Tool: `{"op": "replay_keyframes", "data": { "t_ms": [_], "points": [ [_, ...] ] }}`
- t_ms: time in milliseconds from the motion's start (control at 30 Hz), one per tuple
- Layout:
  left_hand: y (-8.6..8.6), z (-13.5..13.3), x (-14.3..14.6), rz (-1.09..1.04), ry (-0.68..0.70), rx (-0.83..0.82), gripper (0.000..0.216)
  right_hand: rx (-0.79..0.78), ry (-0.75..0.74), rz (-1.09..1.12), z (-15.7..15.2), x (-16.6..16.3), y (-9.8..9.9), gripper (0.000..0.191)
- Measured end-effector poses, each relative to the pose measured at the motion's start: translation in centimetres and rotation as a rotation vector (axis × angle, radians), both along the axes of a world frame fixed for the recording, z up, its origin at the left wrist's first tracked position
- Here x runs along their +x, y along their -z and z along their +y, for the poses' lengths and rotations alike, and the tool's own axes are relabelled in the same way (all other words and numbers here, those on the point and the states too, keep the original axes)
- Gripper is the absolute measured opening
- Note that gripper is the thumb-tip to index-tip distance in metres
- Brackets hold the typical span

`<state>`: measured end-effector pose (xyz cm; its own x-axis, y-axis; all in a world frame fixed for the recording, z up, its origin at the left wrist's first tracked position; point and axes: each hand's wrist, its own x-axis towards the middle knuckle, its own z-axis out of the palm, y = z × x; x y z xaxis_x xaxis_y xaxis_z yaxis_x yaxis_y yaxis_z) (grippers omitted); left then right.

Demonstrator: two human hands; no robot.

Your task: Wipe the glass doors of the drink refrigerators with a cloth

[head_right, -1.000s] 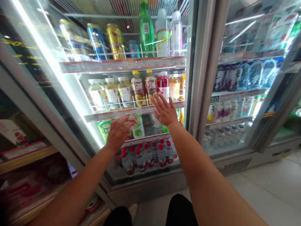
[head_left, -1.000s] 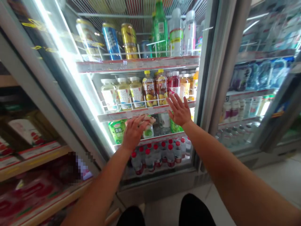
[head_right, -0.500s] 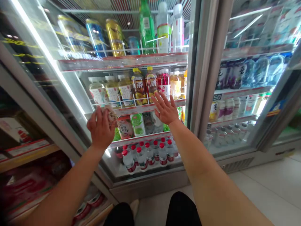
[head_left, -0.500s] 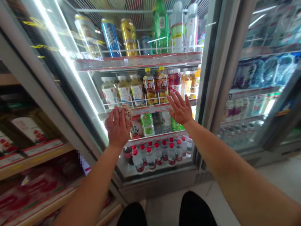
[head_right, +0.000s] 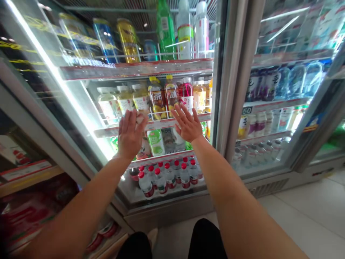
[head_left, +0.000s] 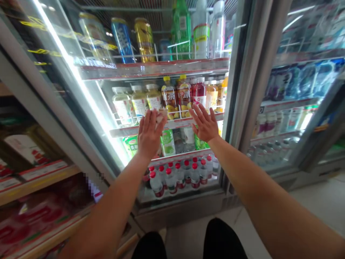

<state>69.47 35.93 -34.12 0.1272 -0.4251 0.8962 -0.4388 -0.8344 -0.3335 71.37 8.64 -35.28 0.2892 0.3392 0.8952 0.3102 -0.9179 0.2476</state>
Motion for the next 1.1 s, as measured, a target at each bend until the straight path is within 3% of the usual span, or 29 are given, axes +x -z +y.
{"op": "replay_keyframes", "data": {
  "t_ms": [100, 300, 500, 567, 633, 700, 767, 900, 1000, 1100],
  "points": [
    [-1.5, -1.7, 0.4, 0.027, 0.053, -0.065, 0.053, 0.002, -0.004, 0.012, 0.0, 0.0, 0.0, 0.065],
    [0.5, -4.4, 0.0, 0.082, 0.199, 0.211, 0.055, 0.007, -0.010, -0.017, 0.0, 0.0, 0.0, 0.065],
    [-3.0, -5.6, 0.3, 0.052, 0.103, -0.019, 0.053, 0.002, -0.012, -0.031, 0.0, 0.0, 0.0, 0.067],
    [-2.2, -6.1, 0.4, 0.027, 0.087, -0.018, 0.052, 0.008, -0.005, -0.002, 0.0, 0.0, 0.0, 0.066],
    [-0.4, -6.3, 0.2, 0.001, 0.115, 0.105, 0.051, 0.007, 0.006, 0.002, 0.0, 0.1, 0.1, 0.065],
    [1.1, -5.8, 0.1, 0.006, 0.139, 0.274, 0.052, 0.000, 0.013, -0.023, 0.0, 0.2, 0.1, 0.065],
    [1.2, -4.7, 0.1, 0.036, 0.140, 0.365, 0.054, -0.006, 0.011, -0.046, 0.0, 0.2, 0.1, 0.065],
    [-0.5, -1.3, 0.2, 0.026, 0.105, 0.171, 0.057, -0.011, 0.019, -0.025, 0.0, 0.2, 0.1, 0.064],
    [0.5, 0.9, 0.1, -0.070, 0.060, 0.053, 0.059, -0.012, 0.012, -0.035, -0.1, 0.1, 0.1, 0.064],
    [2.5, 2.8, -0.3, -0.034, 0.075, 0.318, 0.061, -0.002, -0.014, -0.040, -0.1, 0.2, 0.1, 0.065]
  ]
}}
